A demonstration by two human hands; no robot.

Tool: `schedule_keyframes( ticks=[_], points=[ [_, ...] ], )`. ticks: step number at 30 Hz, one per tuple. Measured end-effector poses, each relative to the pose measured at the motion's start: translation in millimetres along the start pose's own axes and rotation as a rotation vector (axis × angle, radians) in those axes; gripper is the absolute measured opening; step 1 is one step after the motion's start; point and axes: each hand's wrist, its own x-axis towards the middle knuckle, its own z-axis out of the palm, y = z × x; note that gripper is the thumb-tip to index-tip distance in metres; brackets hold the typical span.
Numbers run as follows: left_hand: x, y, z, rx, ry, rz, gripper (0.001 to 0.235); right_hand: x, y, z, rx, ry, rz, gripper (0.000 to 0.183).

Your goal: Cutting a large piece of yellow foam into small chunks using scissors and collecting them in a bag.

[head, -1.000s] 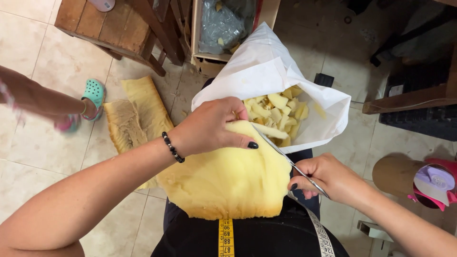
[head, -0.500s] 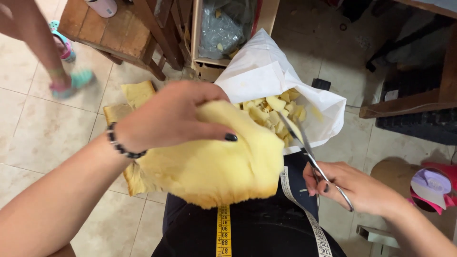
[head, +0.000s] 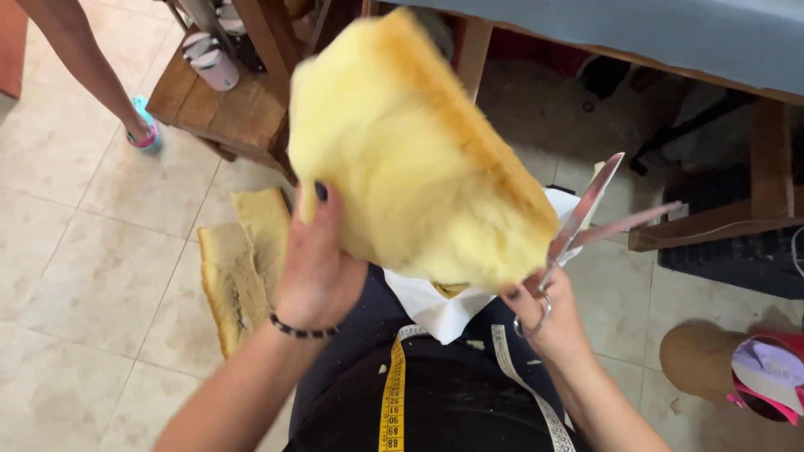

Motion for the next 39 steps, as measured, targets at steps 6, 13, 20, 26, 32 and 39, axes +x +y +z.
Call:
schedule_keyframes(
  ticks=[6, 13, 20, 26, 32, 39],
  points=[
    [-22.2, 11.5, -53.8, 0.235, -0.112, -0.047, 0.059, 11.6, -54.4, 20.0, -0.077, 0.120, 0.014, 0.018],
    [-23.3, 91.1, 18.4, 1.517, -0.453, 0.552, 0.102, 8.4, -16.1, -12.4, -0.300, -0.064, -0.023, 0.023],
    [28.9, 32.6, 52.2, 1.947, -1.227, 0.084, 0.074, 10.2, -27.3, 19.5, -0.315, -0.266, 0.096, 0.031],
    [72.8, 28.4, 56.6, 1.737, -1.344, -0.533, 0.058, 16.7, -31.0, -26.8, -0.196, -0.489, 0.363, 0.073],
    [95.8, 15.4, 36.0, 1.002, -1.456, -0.557, 0.056, 30.6, -15.2, -48.6, 0.074, -0.768, 0.458, 0.121],
    [97.6, -23.4, 33.7, 0.378, -1.417, -1.008, 0.063, 47.4, -35.2, -12.6, 0.360, -0.941, 0.240, 0.113]
  ],
)
